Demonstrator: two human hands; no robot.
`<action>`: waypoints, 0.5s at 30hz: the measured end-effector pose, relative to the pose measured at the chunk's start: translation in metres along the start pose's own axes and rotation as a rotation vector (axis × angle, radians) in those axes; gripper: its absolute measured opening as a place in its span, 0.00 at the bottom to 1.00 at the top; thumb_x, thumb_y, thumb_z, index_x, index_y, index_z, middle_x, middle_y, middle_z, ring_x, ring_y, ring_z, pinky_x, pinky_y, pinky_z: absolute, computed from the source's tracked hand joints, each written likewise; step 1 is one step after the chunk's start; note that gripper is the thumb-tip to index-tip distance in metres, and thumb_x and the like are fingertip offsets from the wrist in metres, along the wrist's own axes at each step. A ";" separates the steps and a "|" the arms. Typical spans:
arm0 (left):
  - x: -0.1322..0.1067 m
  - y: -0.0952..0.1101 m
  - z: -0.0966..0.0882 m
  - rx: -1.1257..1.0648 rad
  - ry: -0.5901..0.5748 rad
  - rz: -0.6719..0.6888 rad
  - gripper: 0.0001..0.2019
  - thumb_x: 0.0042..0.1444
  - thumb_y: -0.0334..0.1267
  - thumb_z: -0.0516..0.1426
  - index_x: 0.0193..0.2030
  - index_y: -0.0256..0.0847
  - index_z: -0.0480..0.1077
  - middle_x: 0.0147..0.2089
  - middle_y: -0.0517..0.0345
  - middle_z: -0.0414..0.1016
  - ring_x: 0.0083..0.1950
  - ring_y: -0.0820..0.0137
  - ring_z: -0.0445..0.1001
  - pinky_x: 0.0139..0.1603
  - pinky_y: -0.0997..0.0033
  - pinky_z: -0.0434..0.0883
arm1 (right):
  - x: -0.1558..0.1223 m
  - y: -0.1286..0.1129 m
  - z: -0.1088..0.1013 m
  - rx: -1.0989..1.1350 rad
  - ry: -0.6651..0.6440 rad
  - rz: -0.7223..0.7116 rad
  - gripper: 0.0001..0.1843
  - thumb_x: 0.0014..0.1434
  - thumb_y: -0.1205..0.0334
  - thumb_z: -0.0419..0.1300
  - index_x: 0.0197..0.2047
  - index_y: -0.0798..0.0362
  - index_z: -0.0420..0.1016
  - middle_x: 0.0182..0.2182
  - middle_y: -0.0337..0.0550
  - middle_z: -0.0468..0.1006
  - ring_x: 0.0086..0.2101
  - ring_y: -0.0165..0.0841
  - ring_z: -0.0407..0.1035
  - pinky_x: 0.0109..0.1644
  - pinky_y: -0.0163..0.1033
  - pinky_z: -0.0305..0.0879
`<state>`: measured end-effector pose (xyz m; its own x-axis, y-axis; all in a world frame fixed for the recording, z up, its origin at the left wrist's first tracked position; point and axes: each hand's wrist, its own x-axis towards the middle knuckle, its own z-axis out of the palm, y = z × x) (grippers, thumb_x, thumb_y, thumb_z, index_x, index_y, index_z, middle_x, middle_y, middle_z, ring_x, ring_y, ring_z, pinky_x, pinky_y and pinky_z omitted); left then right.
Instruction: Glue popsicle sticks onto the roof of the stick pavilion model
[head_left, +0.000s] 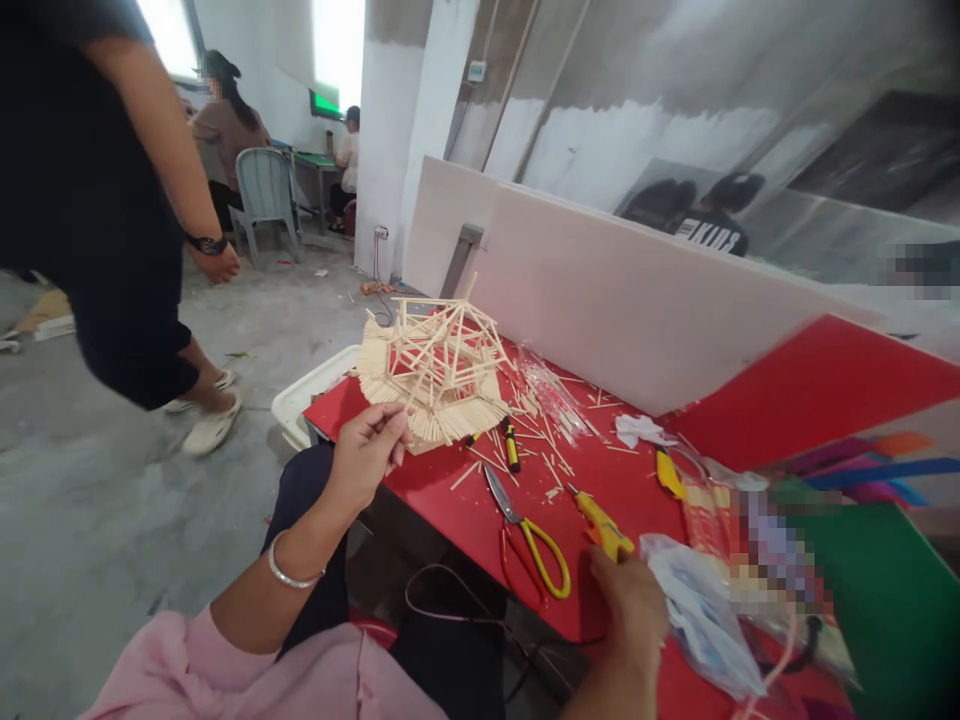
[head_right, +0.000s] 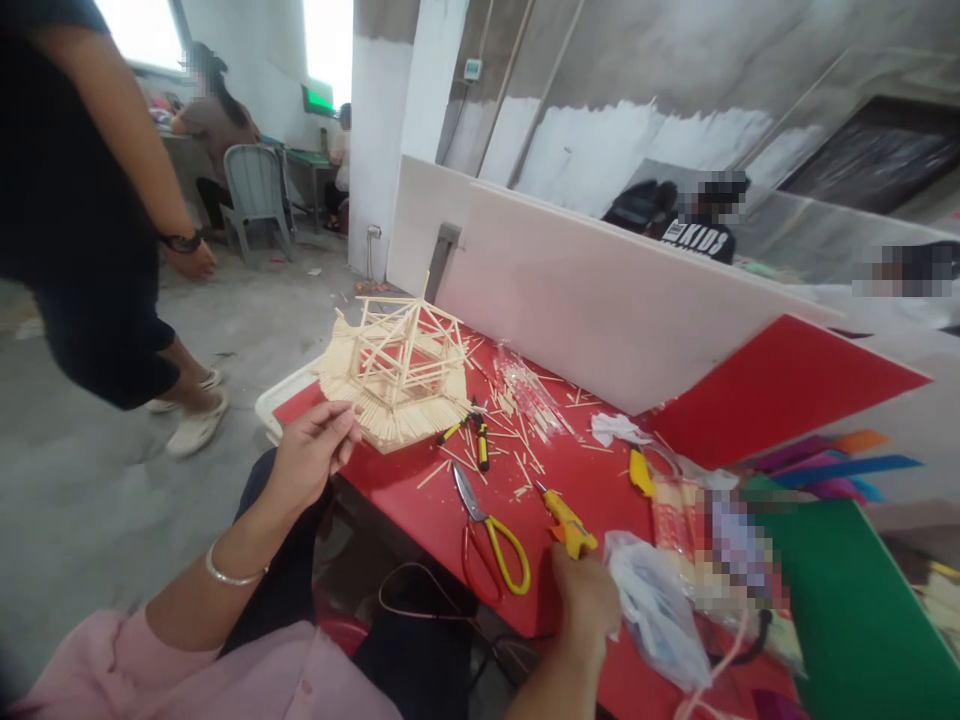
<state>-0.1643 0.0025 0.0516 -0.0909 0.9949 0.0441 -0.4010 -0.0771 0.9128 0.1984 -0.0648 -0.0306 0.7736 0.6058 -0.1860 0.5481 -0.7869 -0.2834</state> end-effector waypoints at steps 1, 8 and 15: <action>0.004 0.003 -0.003 0.010 0.000 0.013 0.17 0.48 0.50 0.66 0.35 0.37 0.73 0.23 0.62 0.73 0.15 0.81 0.62 0.12 0.81 0.54 | 0.002 0.003 -0.001 0.037 0.009 -0.014 0.19 0.53 0.53 0.54 0.36 0.59 0.78 0.35 0.66 0.80 0.40 0.57 0.76 0.37 0.52 0.70; 0.030 0.027 -0.014 0.168 0.000 0.107 0.15 0.53 0.45 0.63 0.23 0.38 0.70 0.18 0.62 0.71 0.13 0.82 0.59 0.13 0.80 0.52 | -0.026 0.007 -0.027 0.733 0.261 -0.211 0.21 0.51 0.45 0.58 0.41 0.51 0.73 0.29 0.43 0.77 0.28 0.39 0.73 0.30 0.43 0.70; 0.053 0.031 -0.013 0.325 -0.042 0.145 0.17 0.53 0.47 0.62 0.22 0.38 0.70 0.18 0.61 0.71 0.15 0.81 0.60 0.16 0.79 0.56 | -0.071 -0.072 -0.078 0.954 0.193 -0.592 0.16 0.55 0.45 0.57 0.34 0.51 0.70 0.25 0.39 0.71 0.23 0.30 0.65 0.24 0.36 0.62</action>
<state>-0.1937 0.0521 0.0769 -0.0859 0.9774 0.1933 -0.0749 -0.1998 0.9770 0.1286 -0.0603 0.0767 0.5554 0.7592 0.3393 0.4416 0.0764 -0.8939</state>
